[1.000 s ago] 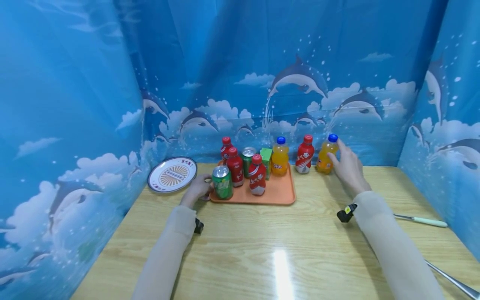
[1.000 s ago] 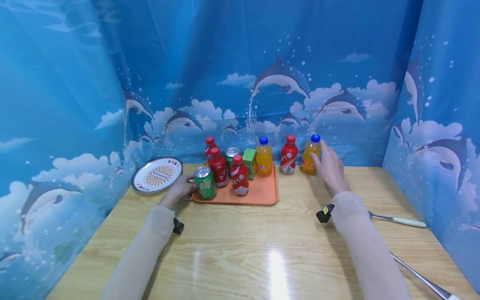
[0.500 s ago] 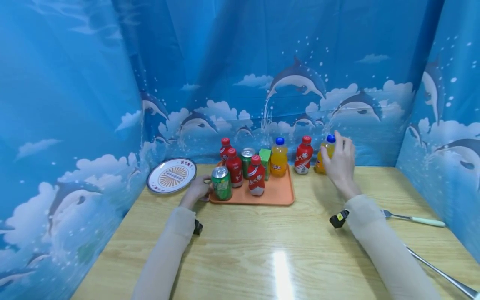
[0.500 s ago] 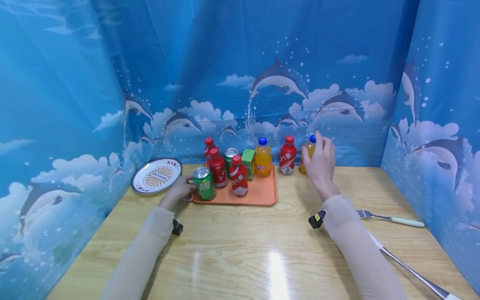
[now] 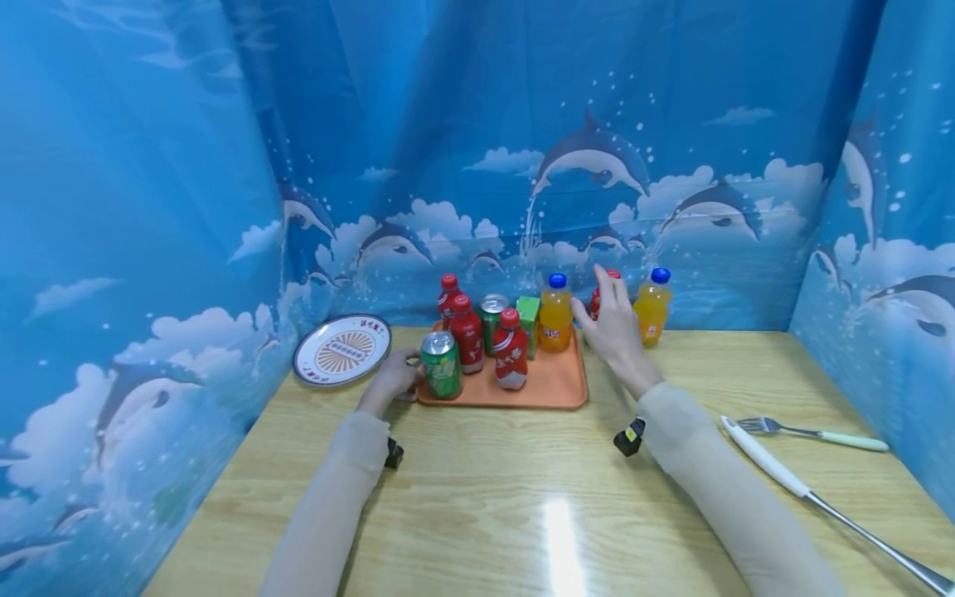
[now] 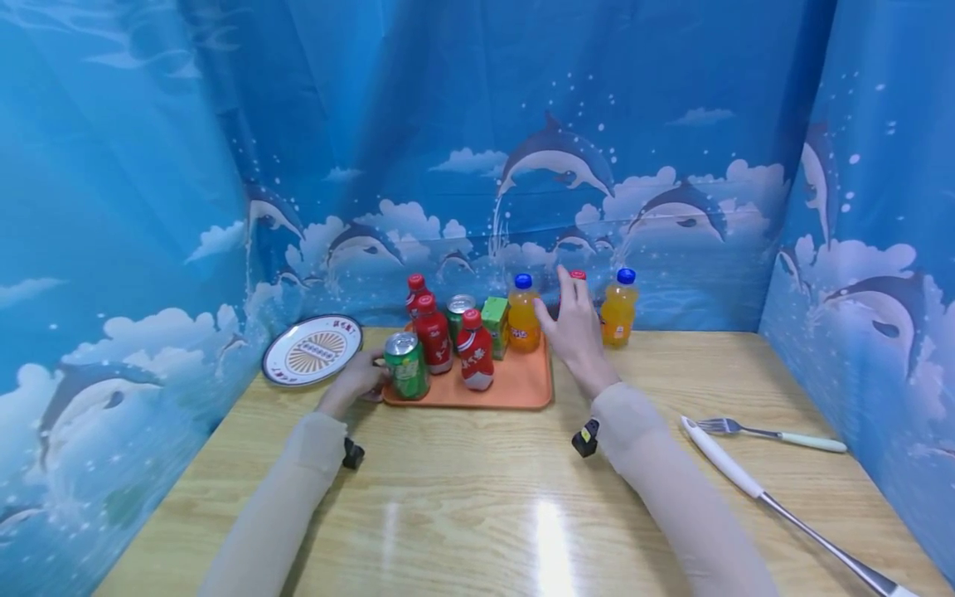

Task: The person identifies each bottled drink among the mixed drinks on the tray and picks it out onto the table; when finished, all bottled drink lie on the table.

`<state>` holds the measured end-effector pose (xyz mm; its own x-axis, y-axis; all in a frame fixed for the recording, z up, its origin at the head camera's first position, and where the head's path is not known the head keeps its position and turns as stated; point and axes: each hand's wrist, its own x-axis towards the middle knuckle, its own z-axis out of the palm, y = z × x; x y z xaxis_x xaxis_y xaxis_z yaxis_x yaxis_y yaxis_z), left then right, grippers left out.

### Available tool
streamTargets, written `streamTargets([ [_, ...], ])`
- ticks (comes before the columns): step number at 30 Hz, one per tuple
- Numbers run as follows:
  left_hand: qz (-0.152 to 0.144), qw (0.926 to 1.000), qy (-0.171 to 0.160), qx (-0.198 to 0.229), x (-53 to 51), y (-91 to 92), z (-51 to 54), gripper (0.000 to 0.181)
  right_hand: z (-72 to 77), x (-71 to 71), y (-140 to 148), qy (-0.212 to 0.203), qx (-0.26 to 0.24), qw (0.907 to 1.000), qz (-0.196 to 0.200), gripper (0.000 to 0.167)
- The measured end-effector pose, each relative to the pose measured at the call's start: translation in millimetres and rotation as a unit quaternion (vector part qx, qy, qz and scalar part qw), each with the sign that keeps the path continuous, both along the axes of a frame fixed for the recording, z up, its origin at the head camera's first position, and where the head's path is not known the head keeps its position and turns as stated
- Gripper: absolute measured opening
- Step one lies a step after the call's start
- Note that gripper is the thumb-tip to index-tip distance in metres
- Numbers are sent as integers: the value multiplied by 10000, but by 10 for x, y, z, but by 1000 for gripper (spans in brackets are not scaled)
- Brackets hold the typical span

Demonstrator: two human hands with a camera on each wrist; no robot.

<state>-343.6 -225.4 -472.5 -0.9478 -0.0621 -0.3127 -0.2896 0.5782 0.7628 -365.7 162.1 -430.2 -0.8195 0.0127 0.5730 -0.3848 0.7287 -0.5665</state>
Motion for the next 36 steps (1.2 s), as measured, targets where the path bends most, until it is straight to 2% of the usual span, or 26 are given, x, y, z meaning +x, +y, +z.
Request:
streamTargets([
  [6, -12, 10000, -60, 26, -10, 4, 22, 57, -20, -53, -163, -586, -61, 9981, 156, 77],
  [11, 42, 9999, -52, 107, -8, 14, 33, 58, -60, -107, -218, -1195, 70, 9927, 152, 82],
  [15, 76, 9998, 11, 183, 9, 25, 34, 58, -99, -139, -239, -1420, 229, 9895, 158, 82],
  [23, 60, 9997, 148, 175, 25, 28, 25, 54, -143, -198, -254, -1238, 188, 9920, 175, 75],
  [36, 134, 9997, -131, 186, 26, 8, 25, 59, -175, -215, -277, -788, -135, 9962, 345, 68],
])
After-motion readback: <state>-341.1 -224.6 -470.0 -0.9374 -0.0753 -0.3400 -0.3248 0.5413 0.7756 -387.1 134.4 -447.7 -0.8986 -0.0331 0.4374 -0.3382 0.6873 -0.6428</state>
